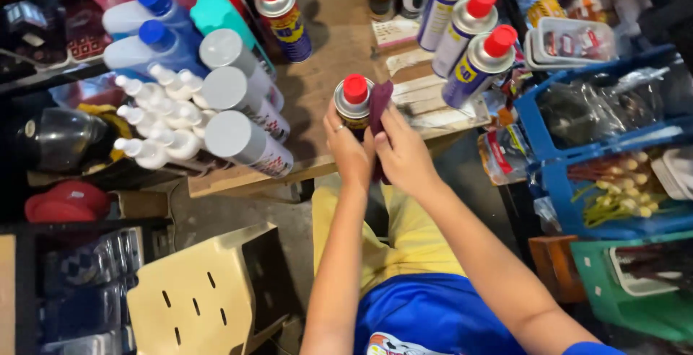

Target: Cleaning and organizing various spray cans and chemical containers in a storage room.

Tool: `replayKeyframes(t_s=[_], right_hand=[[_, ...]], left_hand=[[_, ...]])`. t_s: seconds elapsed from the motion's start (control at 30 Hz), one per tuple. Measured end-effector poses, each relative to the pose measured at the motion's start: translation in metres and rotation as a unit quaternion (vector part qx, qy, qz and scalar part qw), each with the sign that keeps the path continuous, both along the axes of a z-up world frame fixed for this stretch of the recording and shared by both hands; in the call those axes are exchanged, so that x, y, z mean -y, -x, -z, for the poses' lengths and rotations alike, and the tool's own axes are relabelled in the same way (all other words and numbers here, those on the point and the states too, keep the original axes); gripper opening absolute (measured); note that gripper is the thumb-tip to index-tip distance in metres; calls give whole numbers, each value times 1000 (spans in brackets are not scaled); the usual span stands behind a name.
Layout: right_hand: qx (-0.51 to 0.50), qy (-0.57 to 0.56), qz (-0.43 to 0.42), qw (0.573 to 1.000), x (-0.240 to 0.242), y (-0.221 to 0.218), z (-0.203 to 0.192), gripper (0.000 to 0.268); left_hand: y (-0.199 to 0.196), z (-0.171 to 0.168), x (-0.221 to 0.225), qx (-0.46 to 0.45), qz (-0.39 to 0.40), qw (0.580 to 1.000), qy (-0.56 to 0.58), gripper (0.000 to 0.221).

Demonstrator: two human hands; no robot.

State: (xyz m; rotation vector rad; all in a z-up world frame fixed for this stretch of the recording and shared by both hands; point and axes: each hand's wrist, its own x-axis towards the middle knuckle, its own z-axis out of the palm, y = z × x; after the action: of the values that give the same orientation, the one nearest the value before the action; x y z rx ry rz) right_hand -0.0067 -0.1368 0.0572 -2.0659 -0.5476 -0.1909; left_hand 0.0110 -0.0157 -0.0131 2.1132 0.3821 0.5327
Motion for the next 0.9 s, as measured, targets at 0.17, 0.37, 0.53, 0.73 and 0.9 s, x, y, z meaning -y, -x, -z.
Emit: replayKeyframes(t_s=[0.17,0.37,0.53,0.73,0.9], right_hand=[[7,170,68,983,-1,5,-6,59],[0,163,78,984,14,-21,6,65],[16,168,94,981,16,-17,12,55],[83,139,83,983,-5,14,-4,53],[8,176,123,977,-6,3,-23,50]], left_hand=[[18,-8,6,13,-14,1000,18,100],[29,-29,-16,34,56,998,14,98],[-1,-34,-24,77,206,974,49,92],[-5,1,-7,67,51,995,48,96],[14,-4,-3,161,-10,987,-28,73]])
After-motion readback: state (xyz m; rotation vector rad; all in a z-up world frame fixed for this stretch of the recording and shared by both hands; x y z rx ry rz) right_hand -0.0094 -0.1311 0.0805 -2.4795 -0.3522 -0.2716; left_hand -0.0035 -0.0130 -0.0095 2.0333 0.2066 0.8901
